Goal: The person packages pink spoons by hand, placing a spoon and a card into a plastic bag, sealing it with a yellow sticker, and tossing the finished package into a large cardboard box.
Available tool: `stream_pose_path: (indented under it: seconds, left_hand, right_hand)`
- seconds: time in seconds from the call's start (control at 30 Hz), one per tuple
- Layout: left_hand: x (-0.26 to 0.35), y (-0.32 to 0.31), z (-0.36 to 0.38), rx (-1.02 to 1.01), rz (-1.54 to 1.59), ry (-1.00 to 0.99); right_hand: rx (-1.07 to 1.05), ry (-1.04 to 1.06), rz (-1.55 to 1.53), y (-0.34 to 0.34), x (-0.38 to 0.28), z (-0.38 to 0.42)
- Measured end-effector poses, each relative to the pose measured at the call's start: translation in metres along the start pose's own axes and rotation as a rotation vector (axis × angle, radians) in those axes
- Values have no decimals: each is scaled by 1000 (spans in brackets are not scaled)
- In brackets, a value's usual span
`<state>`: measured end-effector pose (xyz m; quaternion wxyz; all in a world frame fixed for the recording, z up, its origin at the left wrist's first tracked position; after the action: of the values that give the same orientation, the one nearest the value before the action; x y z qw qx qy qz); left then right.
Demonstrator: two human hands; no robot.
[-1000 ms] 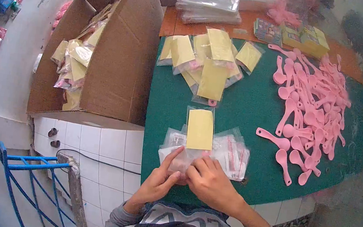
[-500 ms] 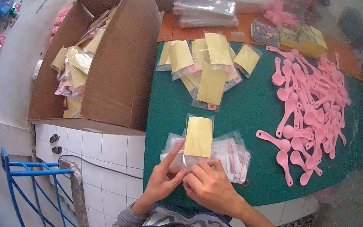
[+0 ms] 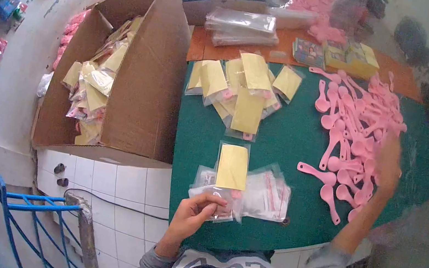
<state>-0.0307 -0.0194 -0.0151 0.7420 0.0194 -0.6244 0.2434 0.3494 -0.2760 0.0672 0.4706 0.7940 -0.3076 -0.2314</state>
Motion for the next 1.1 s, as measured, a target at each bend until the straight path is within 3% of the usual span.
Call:
stream_pose_path:
  seconds: [0.1,0.2,0.43,0.53,0.8,0.9,1.0,1.1]
  left_hand:
    - [0,-5,1,20,132,4]
    - [9,-5,3,-28,84,16]
    - [18,5,9,-145,158,-40]
    - [17,12,8,47,-138,11]
    - [27,4,-1,92,-586,-181]
    - [29,5,0,152,-603,-154]
    - [22,6,0,174,-537,-101]
    - [18,4,1,195,-494,-58]
  right_hand:
    - [-270,36,-752,-3,-172,55]
    - [-433,320,-857,-7,-270,93]
    - [-425,198,-975,-21,-273,95]
    - [-415,202,-1017,-18,-273,94]
    - [-445,178,-1082,-15,-270,101]
    - [-526,-347,-1438,-33,-266,121]
    - [-700,-653,-1651,-45,-266,136]
    - [-652,-674,-1502,-46,-268,136]
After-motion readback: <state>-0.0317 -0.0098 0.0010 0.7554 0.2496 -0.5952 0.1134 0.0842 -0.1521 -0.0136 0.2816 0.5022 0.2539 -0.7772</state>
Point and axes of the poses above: each hand's wrist, its own z-axis away from the middle knuckle, its own y-axis out of the back of the hand, x = y × z, the point moved 5 cm from there along -z, towards the middle knuckle, and after that the axes turned 1 degree about y, right-handed, at the moved point
